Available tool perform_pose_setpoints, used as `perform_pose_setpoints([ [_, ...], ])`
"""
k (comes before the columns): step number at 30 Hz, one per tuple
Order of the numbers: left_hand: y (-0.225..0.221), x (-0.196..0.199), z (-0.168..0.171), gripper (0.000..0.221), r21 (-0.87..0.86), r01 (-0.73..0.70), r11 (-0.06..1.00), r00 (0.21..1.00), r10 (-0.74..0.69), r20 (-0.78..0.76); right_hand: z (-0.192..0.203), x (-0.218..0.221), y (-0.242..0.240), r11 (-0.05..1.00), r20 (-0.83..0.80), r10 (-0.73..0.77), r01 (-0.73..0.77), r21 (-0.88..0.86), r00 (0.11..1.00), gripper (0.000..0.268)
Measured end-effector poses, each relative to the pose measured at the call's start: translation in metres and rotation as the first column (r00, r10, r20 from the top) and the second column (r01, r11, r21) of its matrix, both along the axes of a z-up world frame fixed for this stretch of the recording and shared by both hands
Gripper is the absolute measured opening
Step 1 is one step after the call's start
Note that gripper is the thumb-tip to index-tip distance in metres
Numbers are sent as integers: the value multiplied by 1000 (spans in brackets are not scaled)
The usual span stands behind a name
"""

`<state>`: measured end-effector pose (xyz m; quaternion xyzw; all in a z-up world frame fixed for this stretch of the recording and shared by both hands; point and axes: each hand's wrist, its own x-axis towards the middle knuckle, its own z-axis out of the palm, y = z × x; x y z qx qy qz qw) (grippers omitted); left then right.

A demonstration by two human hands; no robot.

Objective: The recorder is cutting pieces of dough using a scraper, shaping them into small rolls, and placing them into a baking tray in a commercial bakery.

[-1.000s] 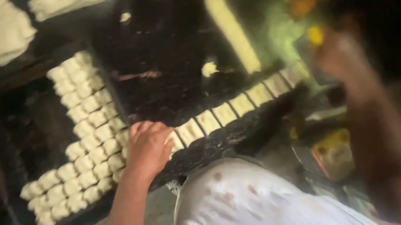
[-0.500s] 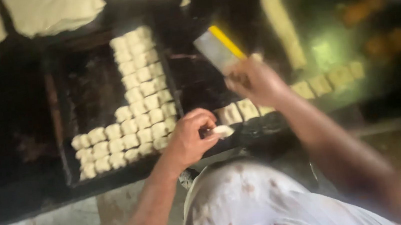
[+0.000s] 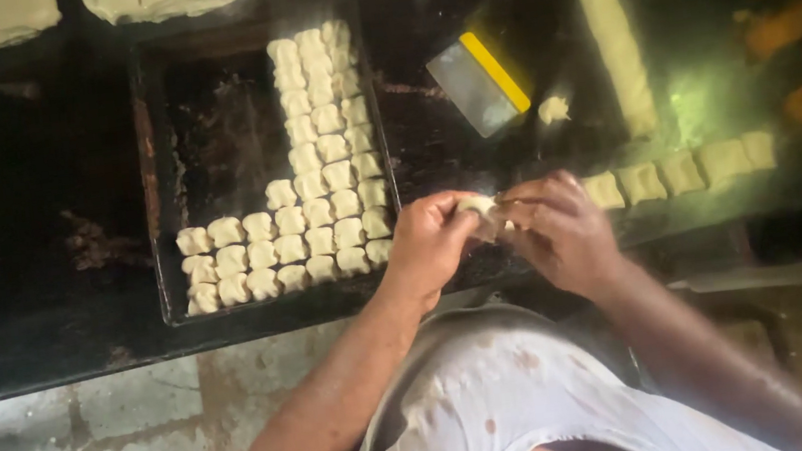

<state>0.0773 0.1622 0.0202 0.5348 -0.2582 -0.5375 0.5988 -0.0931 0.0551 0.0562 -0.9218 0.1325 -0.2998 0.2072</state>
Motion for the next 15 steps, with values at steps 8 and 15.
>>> perform_pose_setpoints([
  [8, -11, -22, 31, 17, 4, -11, 1000, 995, 11, 95, -6, -24, -21, 999, 59, 33, -30, -43, 998, 36],
  [15, -25, -55, 62, 11, -275, 61, 959, 855, 92, 510, -3, -39, -62, 409, 266, -9, -239, 881, 964, 11],
])
